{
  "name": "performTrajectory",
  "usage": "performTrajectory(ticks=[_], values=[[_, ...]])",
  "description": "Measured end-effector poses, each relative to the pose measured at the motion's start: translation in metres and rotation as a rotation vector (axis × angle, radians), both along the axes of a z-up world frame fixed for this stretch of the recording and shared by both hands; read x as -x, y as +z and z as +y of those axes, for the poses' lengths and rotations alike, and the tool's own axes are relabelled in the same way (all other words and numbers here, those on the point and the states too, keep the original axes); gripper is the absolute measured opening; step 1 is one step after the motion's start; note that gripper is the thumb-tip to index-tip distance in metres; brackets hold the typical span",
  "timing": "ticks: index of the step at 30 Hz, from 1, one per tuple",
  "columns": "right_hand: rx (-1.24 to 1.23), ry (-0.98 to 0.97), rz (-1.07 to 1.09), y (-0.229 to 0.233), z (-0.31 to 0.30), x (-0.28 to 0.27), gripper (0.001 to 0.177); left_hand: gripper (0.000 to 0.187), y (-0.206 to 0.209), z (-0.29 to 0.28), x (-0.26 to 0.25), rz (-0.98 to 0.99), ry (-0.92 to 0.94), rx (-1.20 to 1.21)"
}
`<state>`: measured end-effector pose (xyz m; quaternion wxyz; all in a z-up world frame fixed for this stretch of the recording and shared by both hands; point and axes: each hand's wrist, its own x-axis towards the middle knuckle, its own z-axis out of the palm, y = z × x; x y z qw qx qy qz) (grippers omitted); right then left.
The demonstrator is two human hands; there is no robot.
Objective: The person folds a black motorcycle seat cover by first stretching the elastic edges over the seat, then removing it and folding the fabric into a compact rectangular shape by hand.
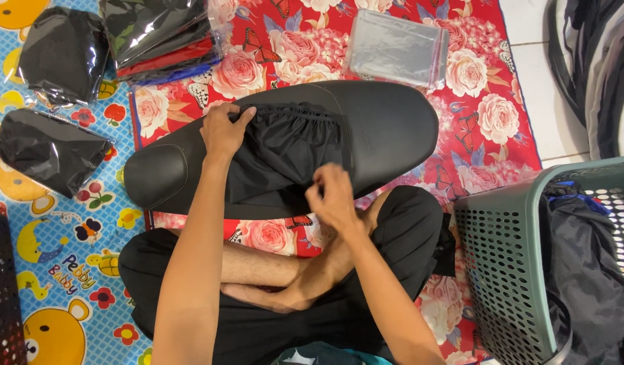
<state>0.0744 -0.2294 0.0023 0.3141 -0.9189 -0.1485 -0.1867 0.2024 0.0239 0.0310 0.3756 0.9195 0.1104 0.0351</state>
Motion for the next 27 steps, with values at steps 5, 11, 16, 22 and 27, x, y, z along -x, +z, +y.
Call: performTrajectory(ticks=[5,11,16,22,27], values=[[-0.106,-0.061,-0.104,0.057,-0.02,-0.064,0.02,0.044,-0.016,0.013,-0.002,0.038,-0.034,0.18],[-0.282,0.025,0.569,0.032,-0.045,-0.122,0.039,0.057,0.007,0.019,-0.005,0.204,-0.106,0.226],[-0.317,0.133,0.49,0.034,-0.058,-0.13,0.009,0.032,-0.017,0.033,-0.018,0.214,-0.244,0.206],[-0.138,0.187,0.393,0.037,-0.05,-0.12,0.018,0.035,0.014,0.023,-0.006,0.114,-0.346,0.149],[-0.063,0.136,0.311,0.018,-0.046,-0.128,0.008,0.028,-0.002,0.026,-0.023,0.124,-0.526,0.124]])
